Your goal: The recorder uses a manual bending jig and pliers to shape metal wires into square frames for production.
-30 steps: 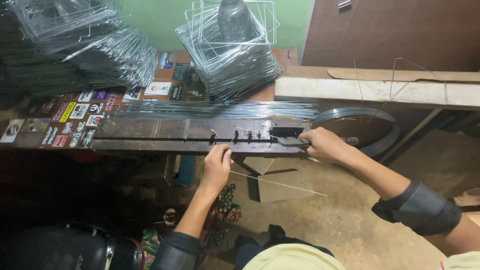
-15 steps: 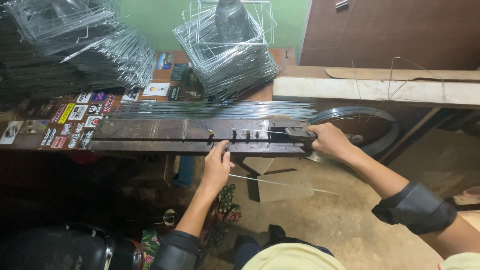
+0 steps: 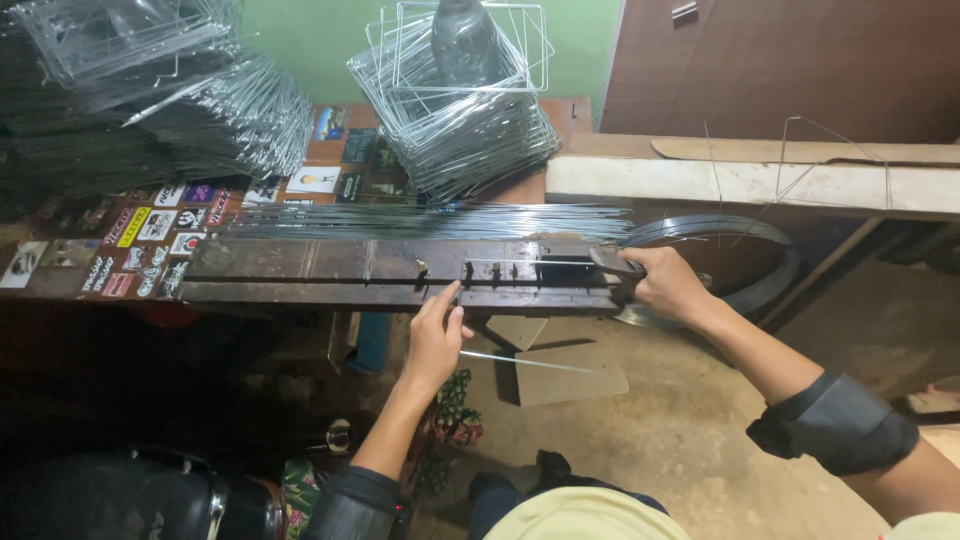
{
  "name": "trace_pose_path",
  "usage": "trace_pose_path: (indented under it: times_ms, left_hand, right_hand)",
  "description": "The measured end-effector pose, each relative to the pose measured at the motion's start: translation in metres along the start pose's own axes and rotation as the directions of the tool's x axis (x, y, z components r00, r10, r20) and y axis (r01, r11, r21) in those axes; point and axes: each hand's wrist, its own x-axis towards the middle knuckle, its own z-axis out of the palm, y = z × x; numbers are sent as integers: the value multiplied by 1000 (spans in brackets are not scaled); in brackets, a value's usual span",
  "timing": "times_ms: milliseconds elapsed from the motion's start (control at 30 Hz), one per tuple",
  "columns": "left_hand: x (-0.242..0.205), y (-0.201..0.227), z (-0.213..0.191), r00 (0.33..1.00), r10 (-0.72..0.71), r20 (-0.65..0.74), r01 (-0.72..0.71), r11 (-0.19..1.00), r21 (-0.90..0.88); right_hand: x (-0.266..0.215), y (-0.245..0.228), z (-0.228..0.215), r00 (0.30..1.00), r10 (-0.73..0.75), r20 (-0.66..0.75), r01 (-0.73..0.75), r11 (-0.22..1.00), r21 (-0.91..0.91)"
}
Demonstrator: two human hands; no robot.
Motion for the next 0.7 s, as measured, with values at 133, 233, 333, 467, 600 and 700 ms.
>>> trace_pose_path:
  times_ms: [133, 233, 333, 467, 600, 700]
  left_hand:
    - [2, 11, -2, 999, -42, 17, 42, 999, 11]
    - [5, 12, -1, 999, -39, 7, 39, 999, -17]
    - [6, 11, 1, 997, -75, 18, 75, 997, 24]
    - [4, 6, -2, 979, -196, 60, 189, 976, 109]
    - [5, 18, -12, 995, -98, -26, 101, 924, 368]
    - [7, 22, -13, 993, -77, -84, 106, 903, 417]
  right_hand:
    - [0, -24, -12, 1000, 30, 0, -30, 998, 59]
    - [5, -21, -10, 991, 133, 27, -134, 991, 29]
    - [7, -11, -4, 995, 92, 23, -93, 996, 20]
    - [10, -16, -5, 986, 141, 83, -141, 990, -6]
    - [13, -14, -5, 981, 161, 106, -166, 985, 41]
    - [14, -18, -7, 975, 194, 113, -198, 980, 29]
